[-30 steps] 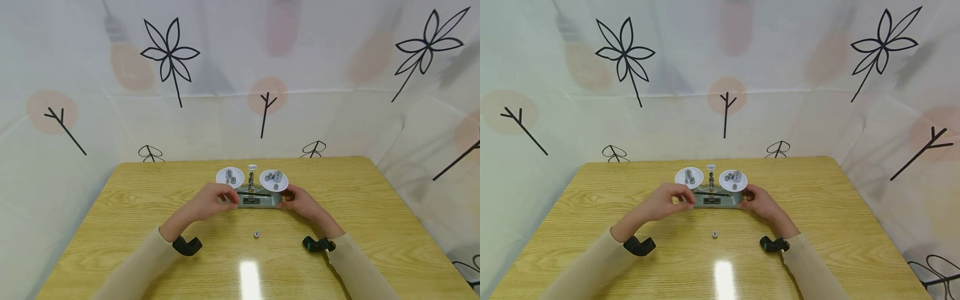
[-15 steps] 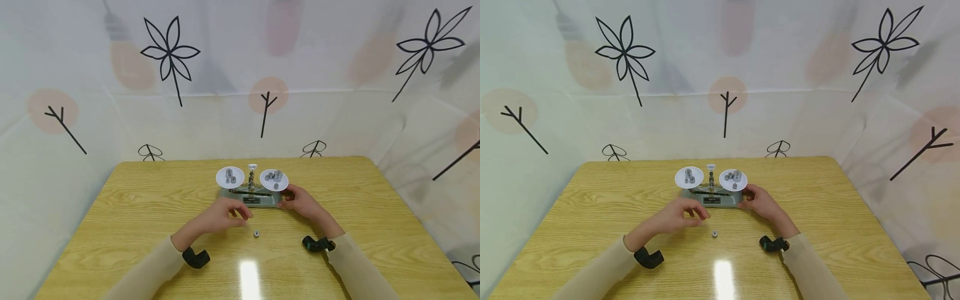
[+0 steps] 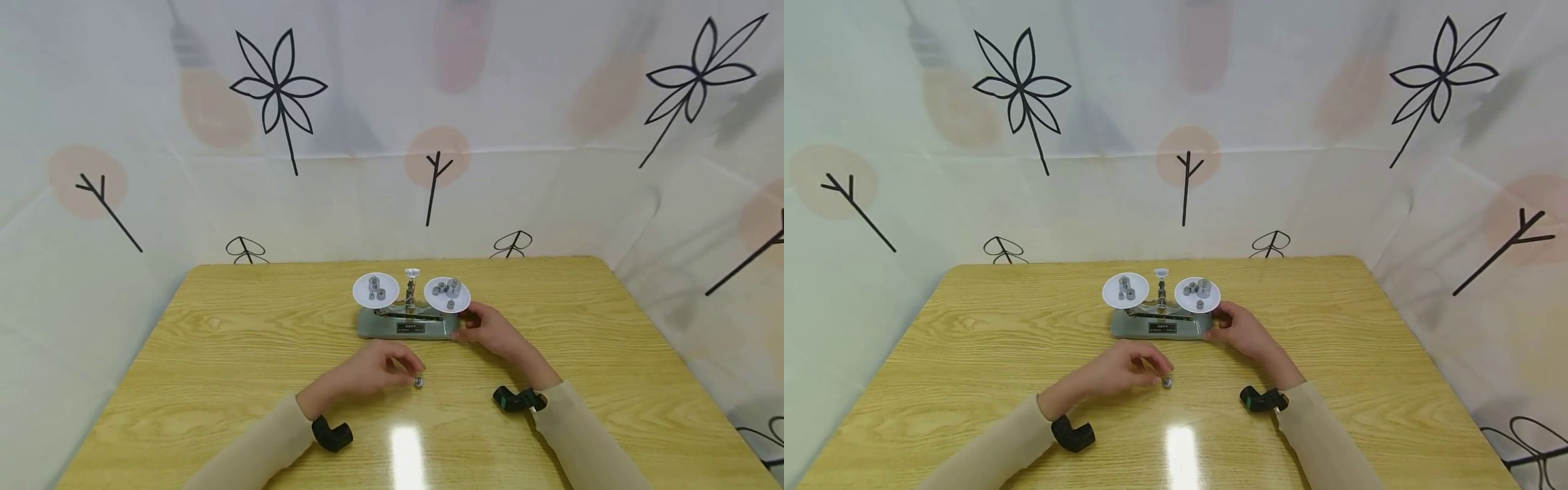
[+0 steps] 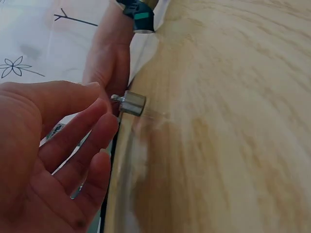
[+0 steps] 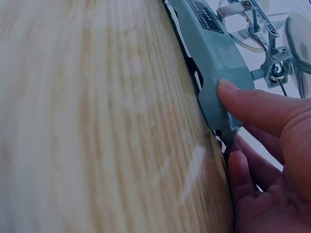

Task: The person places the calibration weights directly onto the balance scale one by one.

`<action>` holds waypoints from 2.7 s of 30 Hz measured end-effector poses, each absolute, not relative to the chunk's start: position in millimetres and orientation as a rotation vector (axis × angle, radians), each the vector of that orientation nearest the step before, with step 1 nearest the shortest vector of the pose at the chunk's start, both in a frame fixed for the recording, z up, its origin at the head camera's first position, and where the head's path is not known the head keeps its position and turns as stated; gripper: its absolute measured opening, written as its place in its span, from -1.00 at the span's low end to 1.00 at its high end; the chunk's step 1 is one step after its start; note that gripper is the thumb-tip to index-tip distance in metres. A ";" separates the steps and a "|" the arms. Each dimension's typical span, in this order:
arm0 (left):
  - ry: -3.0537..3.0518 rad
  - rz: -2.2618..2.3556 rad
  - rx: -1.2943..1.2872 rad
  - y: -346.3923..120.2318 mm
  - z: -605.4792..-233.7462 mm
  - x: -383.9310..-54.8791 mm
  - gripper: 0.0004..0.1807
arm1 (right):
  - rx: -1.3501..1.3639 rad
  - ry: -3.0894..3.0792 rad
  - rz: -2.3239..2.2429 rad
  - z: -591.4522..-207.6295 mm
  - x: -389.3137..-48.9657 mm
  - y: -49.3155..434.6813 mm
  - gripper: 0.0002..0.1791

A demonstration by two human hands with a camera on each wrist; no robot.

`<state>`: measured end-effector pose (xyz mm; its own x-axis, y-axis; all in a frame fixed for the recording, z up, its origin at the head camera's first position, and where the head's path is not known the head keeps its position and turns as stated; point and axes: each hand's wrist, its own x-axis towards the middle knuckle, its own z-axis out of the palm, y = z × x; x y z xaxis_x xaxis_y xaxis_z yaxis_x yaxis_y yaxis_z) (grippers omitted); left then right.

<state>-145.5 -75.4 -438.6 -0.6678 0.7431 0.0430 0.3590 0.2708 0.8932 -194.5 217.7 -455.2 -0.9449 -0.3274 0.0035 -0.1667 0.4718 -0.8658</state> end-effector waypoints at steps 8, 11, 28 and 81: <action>2.072 1.379 1.020 -71.7 -447.2 -143.9 -0.80 | -0.438 2.547 -1.483 -458.8 -196.0 219.3 -0.34; 2.072 1.360 1.023 -70.8 -448.5 -144.2 -0.81 | -0.433 2.547 -1.484 -459.0 -196.0 219.1 -0.34; 2.129 1.220 1.064 -66.3 -446.1 -144.1 -0.78 | -0.436 2.553 -1.472 -457.0 -195.3 219.1 -0.37; 2.231 1.276 1.006 -78.0 -433.8 -142.9 -0.88 | -0.453 2.537 -1.463 -441.3 -185.9 214.1 -0.41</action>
